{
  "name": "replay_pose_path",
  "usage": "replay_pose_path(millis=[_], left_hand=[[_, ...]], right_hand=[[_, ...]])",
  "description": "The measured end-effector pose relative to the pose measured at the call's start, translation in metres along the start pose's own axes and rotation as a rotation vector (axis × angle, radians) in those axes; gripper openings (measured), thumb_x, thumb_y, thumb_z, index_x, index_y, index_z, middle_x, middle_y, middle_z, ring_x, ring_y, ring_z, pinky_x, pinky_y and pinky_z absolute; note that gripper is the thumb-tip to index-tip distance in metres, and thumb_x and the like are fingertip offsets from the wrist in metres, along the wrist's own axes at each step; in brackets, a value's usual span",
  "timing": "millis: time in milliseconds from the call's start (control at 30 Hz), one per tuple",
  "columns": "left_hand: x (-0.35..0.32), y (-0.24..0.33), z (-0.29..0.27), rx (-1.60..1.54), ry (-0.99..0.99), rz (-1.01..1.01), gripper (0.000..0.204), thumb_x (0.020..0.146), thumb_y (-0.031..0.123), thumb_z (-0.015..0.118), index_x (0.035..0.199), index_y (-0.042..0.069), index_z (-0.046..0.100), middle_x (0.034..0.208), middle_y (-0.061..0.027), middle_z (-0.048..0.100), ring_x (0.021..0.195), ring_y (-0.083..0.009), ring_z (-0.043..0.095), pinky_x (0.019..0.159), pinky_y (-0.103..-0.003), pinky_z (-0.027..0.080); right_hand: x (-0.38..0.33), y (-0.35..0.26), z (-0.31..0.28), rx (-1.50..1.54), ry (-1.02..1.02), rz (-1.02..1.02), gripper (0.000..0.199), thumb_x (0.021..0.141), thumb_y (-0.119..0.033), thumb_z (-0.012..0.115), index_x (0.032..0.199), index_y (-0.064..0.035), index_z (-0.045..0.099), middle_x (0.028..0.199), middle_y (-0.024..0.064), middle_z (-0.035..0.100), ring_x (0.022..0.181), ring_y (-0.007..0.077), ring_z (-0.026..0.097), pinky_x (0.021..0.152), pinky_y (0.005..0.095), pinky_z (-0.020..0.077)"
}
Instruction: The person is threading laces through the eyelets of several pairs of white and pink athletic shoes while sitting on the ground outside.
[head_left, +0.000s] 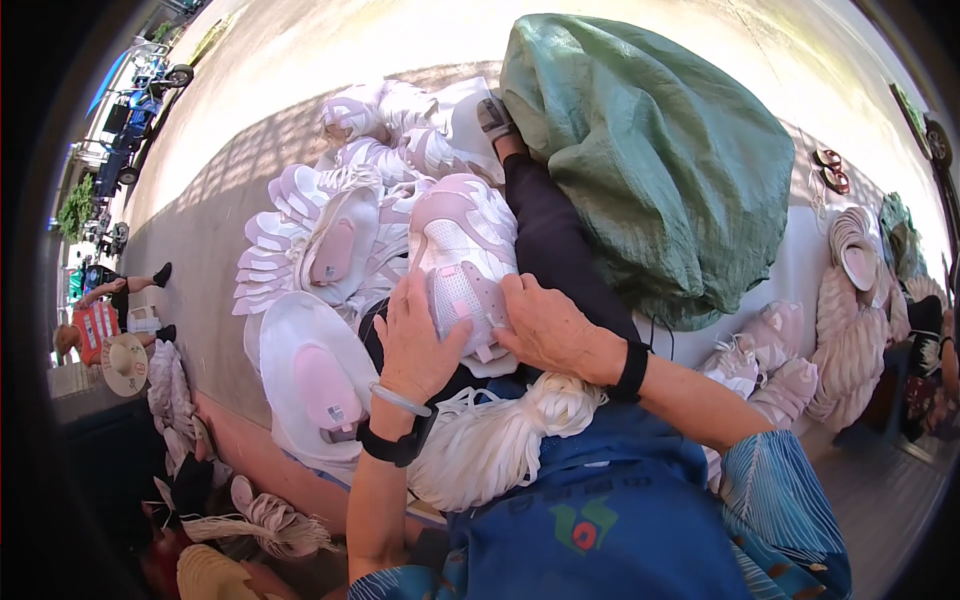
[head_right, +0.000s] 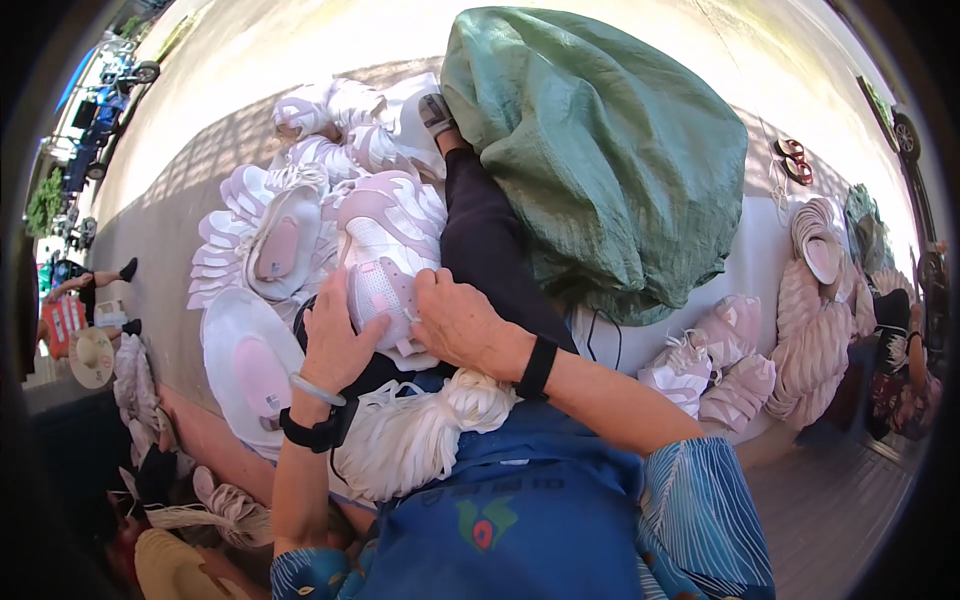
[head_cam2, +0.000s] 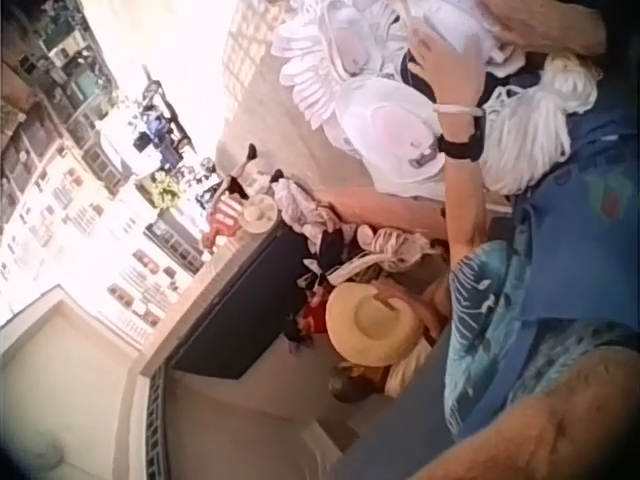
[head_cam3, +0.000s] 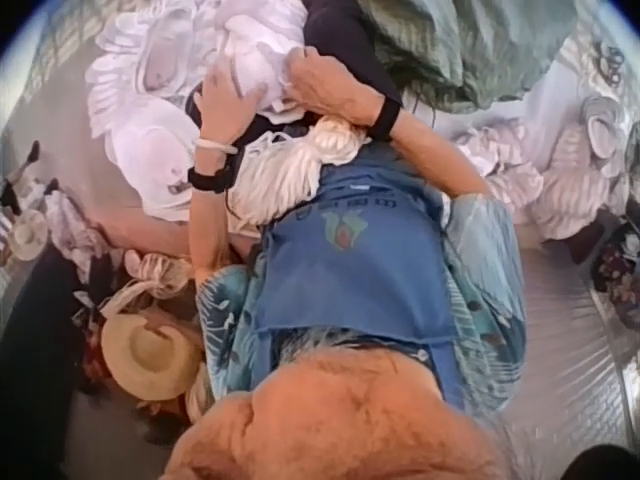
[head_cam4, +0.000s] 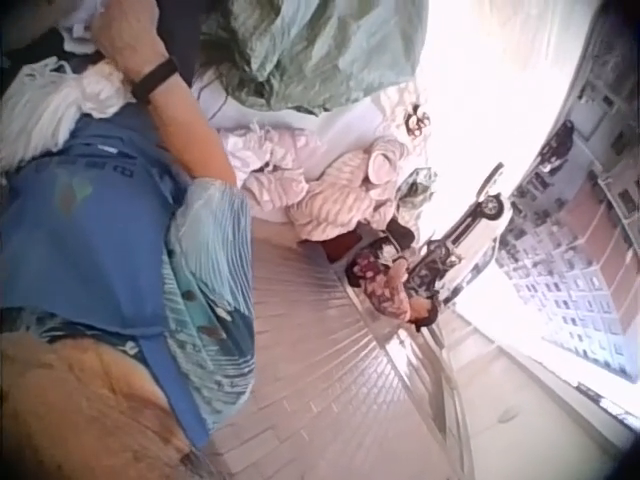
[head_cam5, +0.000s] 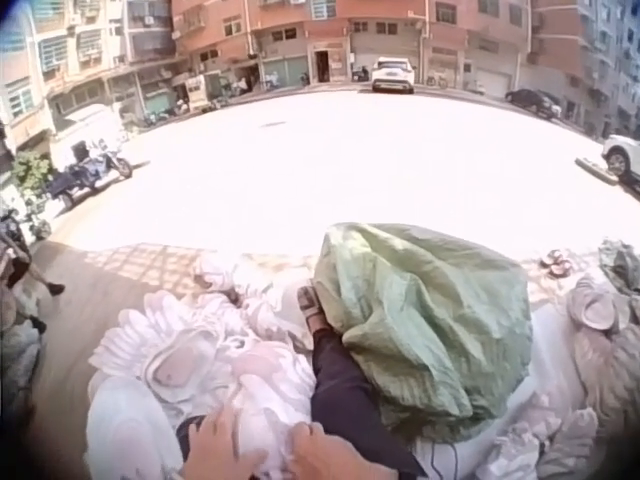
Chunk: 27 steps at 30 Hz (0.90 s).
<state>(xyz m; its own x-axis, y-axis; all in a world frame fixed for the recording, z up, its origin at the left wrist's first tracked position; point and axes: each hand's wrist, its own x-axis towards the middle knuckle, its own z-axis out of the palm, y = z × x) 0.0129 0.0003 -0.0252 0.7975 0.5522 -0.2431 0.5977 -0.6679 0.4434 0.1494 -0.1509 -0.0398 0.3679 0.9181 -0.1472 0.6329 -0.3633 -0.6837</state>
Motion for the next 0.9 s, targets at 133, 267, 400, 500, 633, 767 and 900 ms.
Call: replay_pose_path(millis=[133,267,400,500,633,767,900], left_hand=[[-0.029,0.011,0.001,0.173,-0.091,0.007,0.104,0.071,0.027,0.077,0.148,0.005,0.011,0.148,-0.0257,0.025,0.137,-0.0402,0.029,0.105,-0.068,0.016],[-0.039,0.005,0.021,0.295,-0.006,0.087,0.105,0.071,0.023,0.077,0.147,-0.002,0.009,0.149,-0.0260,0.023,0.138,-0.0405,0.026,0.105,-0.069,0.018],[-0.036,0.004,0.029,0.342,0.041,0.148,0.105,0.073,0.021,0.075,0.146,-0.005,0.005,0.148,-0.0293,0.021,0.139,-0.0426,0.022,0.106,-0.067,0.017],[-0.035,0.000,0.026,0.356,0.027,0.148,0.104,0.074,0.020,0.074,0.147,-0.004,0.004,0.147,-0.0313,0.021,0.139,-0.0438,0.021,0.107,-0.066,0.017],[-0.040,-0.001,0.020,0.267,0.058,0.135,0.097,0.077,0.019,0.072,0.148,0.000,0.008,0.148,-0.0281,0.022,0.138,-0.0428,0.025,0.108,-0.064,0.018],[-0.048,0.000,-0.002,-0.027,0.118,0.113,0.066,0.081,0.012,0.066,0.139,0.003,0.035,0.140,-0.0193,0.043,0.131,-0.0383,0.040,0.107,-0.058,0.027],[-0.070,0.044,-0.053,-0.614,0.048,0.337,0.032,0.078,0.015,0.071,0.105,0.000,0.060,0.112,-0.0196,0.063,0.103,-0.0332,0.062,0.099,-0.050,0.042]], right_hand=[[0.000,-0.002,0.003,-0.050,0.011,-0.041,0.044,0.079,-0.023,0.067,0.100,0.0066,0.043,0.090,0.0264,0.055,0.075,0.0406,0.062,0.064,0.0438,0.0535],[-0.003,0.001,0.011,-0.046,0.014,-0.026,0.043,0.079,-0.022,0.067,0.100,0.0067,0.043,0.089,0.0262,0.055,0.075,0.0407,0.062,0.064,0.0442,0.0535],[-0.007,-0.007,0.012,-0.104,0.048,-0.045,0.041,0.080,-0.021,0.067,0.100,0.0073,0.045,0.088,0.0228,0.055,0.075,0.0381,0.063,0.063,0.0407,0.0546],[-0.014,-0.011,0.006,-0.052,0.043,-0.050,0.042,0.082,-0.019,0.066,0.108,0.0055,0.043,0.088,0.0226,0.055,0.079,0.0412,0.061,0.068,0.0445,0.0530],[-0.038,-0.007,-0.016,0.148,-0.002,-0.179,0.035,0.081,-0.021,0.068,0.105,0.0008,0.053,0.100,0.0229,0.054,0.080,0.0392,0.060,0.073,0.0401,0.0522],[-0.072,-0.003,-0.028,0.190,-0.321,-0.329,0.048,0.077,-0.028,0.073,0.114,-0.0029,0.054,0.117,0.0193,0.053,0.098,0.0369,0.057,0.083,0.0399,0.0469],[-0.095,-0.001,-0.025,0.004,-0.287,-0.332,0.057,0.068,-0.017,0.079,0.117,-0.0056,0.051,0.106,0.0127,0.054,0.101,0.0313,0.054,0.083,0.0405,0.0443]])
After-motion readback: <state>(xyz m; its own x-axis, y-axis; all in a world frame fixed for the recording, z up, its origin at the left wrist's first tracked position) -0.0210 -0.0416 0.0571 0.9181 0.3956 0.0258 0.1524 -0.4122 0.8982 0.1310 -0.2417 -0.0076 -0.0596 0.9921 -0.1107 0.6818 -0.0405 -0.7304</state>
